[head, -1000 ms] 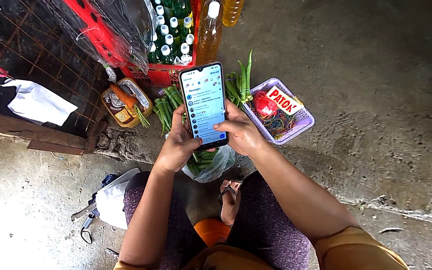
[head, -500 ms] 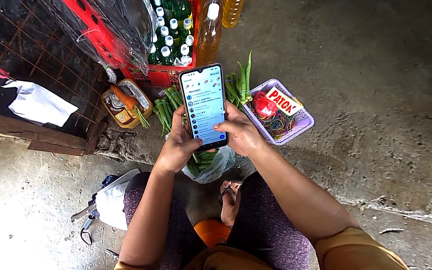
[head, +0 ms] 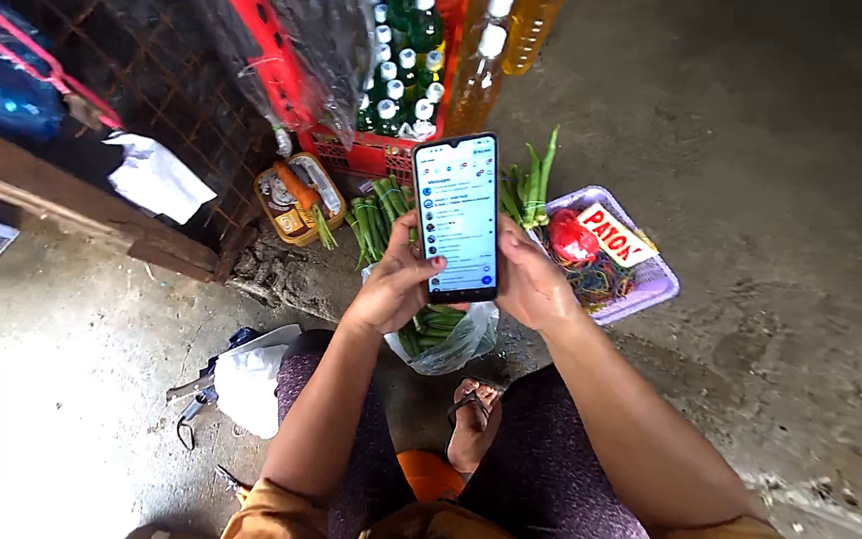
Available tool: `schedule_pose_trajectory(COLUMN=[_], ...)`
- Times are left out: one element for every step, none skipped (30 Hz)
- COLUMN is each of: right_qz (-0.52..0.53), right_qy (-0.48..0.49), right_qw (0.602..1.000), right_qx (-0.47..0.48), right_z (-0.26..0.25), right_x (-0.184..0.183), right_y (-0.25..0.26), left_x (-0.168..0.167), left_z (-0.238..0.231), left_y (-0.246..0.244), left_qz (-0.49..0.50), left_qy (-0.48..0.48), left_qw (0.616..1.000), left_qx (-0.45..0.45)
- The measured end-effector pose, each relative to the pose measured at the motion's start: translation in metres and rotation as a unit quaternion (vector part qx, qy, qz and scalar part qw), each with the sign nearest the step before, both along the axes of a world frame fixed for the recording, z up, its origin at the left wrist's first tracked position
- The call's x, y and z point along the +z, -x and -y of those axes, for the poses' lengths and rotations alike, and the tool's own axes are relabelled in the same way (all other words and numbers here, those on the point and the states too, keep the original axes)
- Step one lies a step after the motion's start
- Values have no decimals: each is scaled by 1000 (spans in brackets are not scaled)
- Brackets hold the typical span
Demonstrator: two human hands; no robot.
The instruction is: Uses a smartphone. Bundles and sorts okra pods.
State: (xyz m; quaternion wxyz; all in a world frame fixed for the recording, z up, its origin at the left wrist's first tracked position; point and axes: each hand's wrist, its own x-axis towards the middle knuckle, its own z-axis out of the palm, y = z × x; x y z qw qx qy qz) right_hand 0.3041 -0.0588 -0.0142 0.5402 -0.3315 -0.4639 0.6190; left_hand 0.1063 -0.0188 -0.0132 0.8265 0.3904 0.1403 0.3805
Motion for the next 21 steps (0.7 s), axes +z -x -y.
schedule_pose_trajectory(right_qz=[12,25,35,48,65,78,86,92,102,113,123,131,140,150,161,172,178,181,194,213,233], right_qy=[-14,-27,-36,-36,-36,-32,-27,-23,-21,-17,-9,0,8,15,26,38,50,61,73,86,98], right_qw=[1000,999,999,998,997,996,996,995,994,993,992,991,989,987,985,983,980,978,973,966,958], right_qx=[1,1,-1,-6,-14,-20,-24,-29,-31,-33,-36,-39,-43,-47,-53,-60,-73,-88,-101,-116,-133], right_z=[-1,-3,-4,-5,-7,-8,-8,-6,-5,-3,-1,1,2,3,4,4,3,1,-2,-5,-9], right_x=[-2,-4,-6,-6,-7,-7,-8,-8,-9,-11,-13,-15,-17,-20,-23,-27,-31,-35,-37,-36,-34], right_y=[-1,-2,-2,-3,-5,-8,-11,-15,-20,-25,-28,-31,-34,-36,-39,-41,-43,-46,-48,-49,-52], left_x=[1,2,5,10,17,24,28,32,33,30,23,12,-1,-17,-33,-50,-65,-79,-89,-95,-99], left_z=[-2,-4,-6,-9,-13,-19,-26,-34,-42,-51,-60,-70,-80,-88,-95,-102,-110,-115,-120,-123,-128], left_y=[1,4,9,15,22,31,42,54,67,83,101,119,136,151,165,174,180,182,184,184,184], left_qz=[23,43,45,31,6,-20,-53,-91,-127,-156,-173,-179,-185,-190,-190,-194,-204,-212,-218,-222,-218], left_qy=[14,33,48,61,80,99,107,105,102,101,108,124,145,173,204,228,245,256,266,272,272], left_qw=[1000,999,998,998,996,994,990,986,980,972,966,960,952,940,928,916,905,896,888,883,883], left_qx=[-2,-2,2,10,28,48,69,92,118,141,157,175,197,224,246,266,282,294,304,313,314])
